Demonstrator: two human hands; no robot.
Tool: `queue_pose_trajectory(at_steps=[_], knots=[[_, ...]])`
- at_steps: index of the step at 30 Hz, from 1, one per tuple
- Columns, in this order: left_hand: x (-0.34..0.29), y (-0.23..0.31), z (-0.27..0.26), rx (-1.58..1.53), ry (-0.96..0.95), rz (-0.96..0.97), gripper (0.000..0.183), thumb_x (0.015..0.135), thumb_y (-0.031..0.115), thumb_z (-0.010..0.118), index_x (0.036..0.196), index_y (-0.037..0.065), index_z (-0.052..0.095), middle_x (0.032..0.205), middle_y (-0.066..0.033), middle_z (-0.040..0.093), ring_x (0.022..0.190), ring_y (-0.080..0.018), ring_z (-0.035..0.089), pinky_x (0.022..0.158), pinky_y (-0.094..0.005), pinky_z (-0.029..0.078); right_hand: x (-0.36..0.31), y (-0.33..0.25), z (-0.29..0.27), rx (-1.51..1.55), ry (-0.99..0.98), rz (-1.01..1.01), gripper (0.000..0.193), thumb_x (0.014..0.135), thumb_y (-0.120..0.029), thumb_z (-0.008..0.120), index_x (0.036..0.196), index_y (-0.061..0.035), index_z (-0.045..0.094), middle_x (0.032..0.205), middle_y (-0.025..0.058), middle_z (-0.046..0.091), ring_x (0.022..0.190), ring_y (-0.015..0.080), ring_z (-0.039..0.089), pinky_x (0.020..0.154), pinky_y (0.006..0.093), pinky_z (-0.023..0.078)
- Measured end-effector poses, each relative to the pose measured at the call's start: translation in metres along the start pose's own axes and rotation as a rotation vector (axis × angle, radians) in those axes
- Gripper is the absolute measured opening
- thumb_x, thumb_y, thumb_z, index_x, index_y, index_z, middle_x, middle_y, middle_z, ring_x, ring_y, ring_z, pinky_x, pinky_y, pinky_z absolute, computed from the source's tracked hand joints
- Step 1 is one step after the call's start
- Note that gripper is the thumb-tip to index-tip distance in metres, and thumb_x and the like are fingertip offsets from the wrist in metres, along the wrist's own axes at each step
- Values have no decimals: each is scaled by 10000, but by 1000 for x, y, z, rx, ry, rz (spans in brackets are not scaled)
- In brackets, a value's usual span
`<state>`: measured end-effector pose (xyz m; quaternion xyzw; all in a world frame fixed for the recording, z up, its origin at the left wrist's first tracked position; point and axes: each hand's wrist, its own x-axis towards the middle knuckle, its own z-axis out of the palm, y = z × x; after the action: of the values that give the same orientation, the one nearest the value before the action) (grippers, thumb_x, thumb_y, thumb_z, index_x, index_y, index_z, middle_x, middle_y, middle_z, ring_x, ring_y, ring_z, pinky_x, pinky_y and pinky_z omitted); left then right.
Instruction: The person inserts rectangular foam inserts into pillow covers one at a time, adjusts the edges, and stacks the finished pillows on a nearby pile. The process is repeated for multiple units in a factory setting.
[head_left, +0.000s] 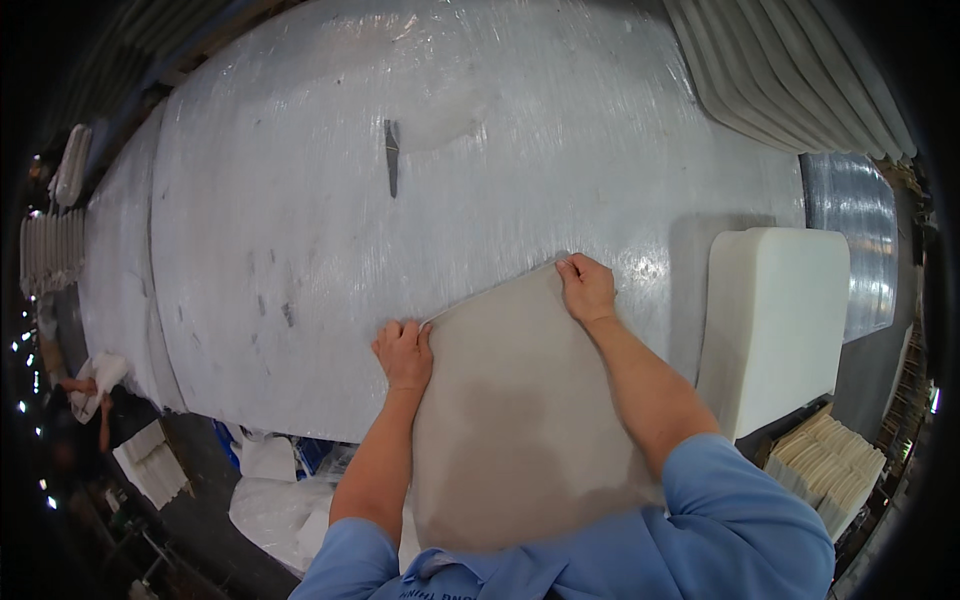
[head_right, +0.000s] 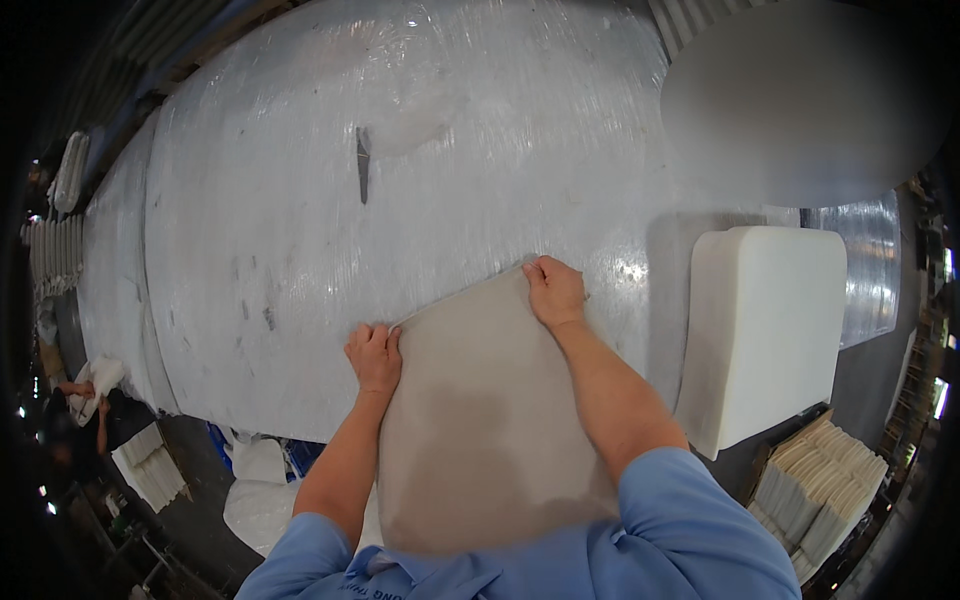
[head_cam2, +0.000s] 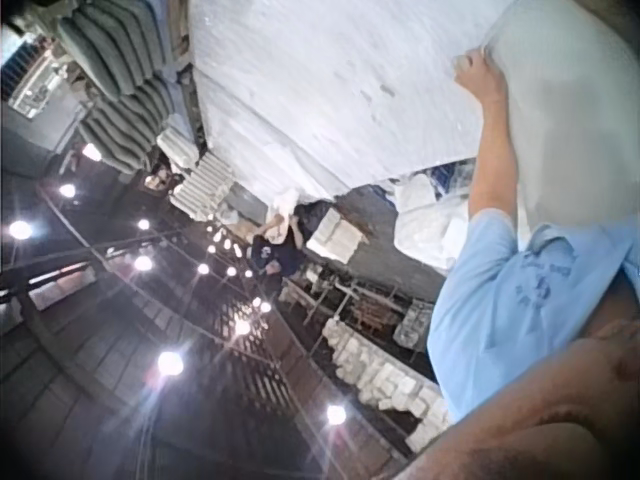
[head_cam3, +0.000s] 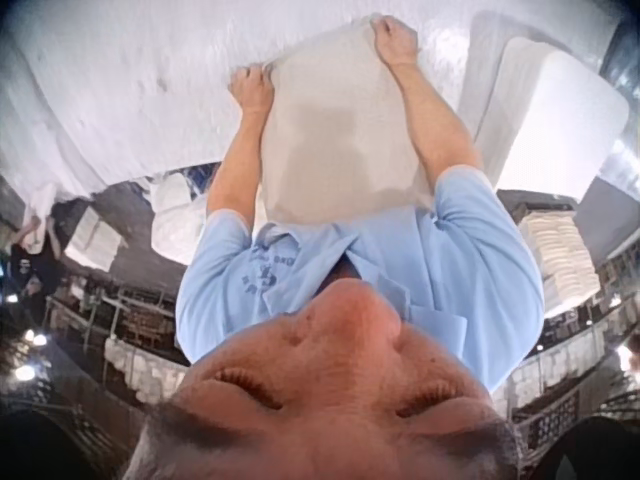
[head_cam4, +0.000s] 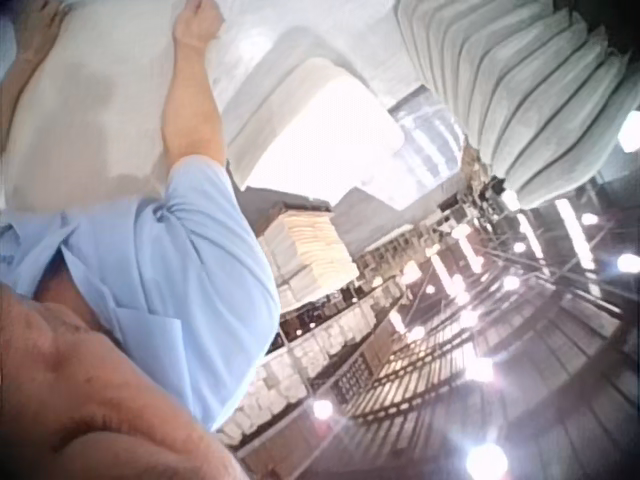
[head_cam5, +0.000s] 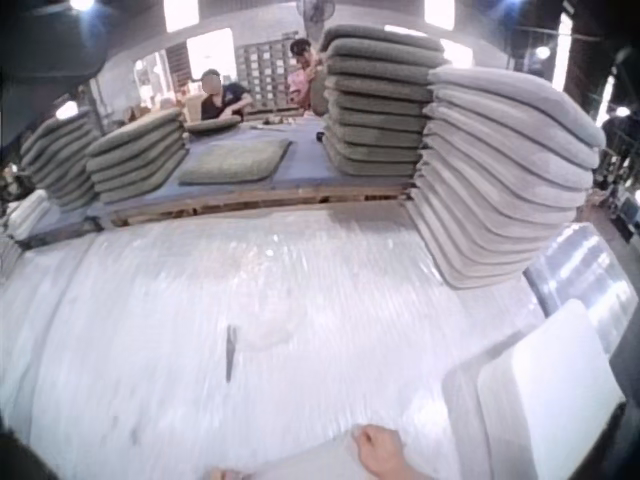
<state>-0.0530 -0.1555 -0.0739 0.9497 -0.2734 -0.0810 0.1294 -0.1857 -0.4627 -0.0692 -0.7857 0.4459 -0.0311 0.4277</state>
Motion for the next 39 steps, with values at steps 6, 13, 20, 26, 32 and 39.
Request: queue_pose_trajectory(at_steps=[6, 13, 20, 26, 32, 39], knots=[[5, 3, -3, 9, 17, -1, 203, 978, 294, 672, 888, 115, 701, 922, -90, 572, 939, -304, 538, 869, -448, 363, 4, -7, -6, -60, 22, -34, 257, 972, -278, 672, 896, -35, 708, 793, 152, 697, 724, 340, 650, 695, 432, 508], [2, 3, -2, 10, -4, -3, 211, 972, 299, 674, 873, 114, 694, 913, -81, 576, 938, -305, 537, 858, -448, 365, 3, -5, -5, 3, 16, -33, 272, 968, -287, 673, 868, -34, 686, 783, 161, 686, 724, 342, 650, 699, 434, 510], [1, 1, -10, 17, -9, 2, 189, 945, 293, 702, 907, 108, 702, 927, -92, 577, 974, -315, 544, 863, -468, 386, 1, -12, -6, -157, -35, -84, 205, 945, -229, 674, 904, -28, 678, 846, 162, 687, 794, 353, 671, 755, 448, 526], [-10, 31, -52, -144, 200, -118, 353, 937, 271, 688, 1267, 146, 688, 1214, -195, 655, 1249, -379, 549, 1075, -558, 372, -34, -17, -22, -395, -51, -439, 414, 984, -323, 621, 1350, -129, 625, 1552, 132, 456, 1222, 360, 609, 1069, 487, 481], [-88, 18, -78, -180, -485, -70, 538, 1022, 442, 526, 1520, 241, 528, 1642, -44, 413, 1482, -438, 372, 1178, -655, 278, -99, -49, -79, -733, -816, -455, 696, 1052, -610, 372, 1619, -206, 373, 1716, 91, 258, 1591, 309, 192, 1268, 607, 114], [-103, 12, -101, -520, -404, -364, 674, 1055, 481, 502, 1626, 150, 363, 1683, -164, 326, 1531, -379, 332, 1231, -495, 297, -55, -24, -99, -634, -699, -177, 773, 1041, -647, 379, 1661, -199, 270, 1723, 137, 224, 1600, 313, 169, 1276, 562, 141]])
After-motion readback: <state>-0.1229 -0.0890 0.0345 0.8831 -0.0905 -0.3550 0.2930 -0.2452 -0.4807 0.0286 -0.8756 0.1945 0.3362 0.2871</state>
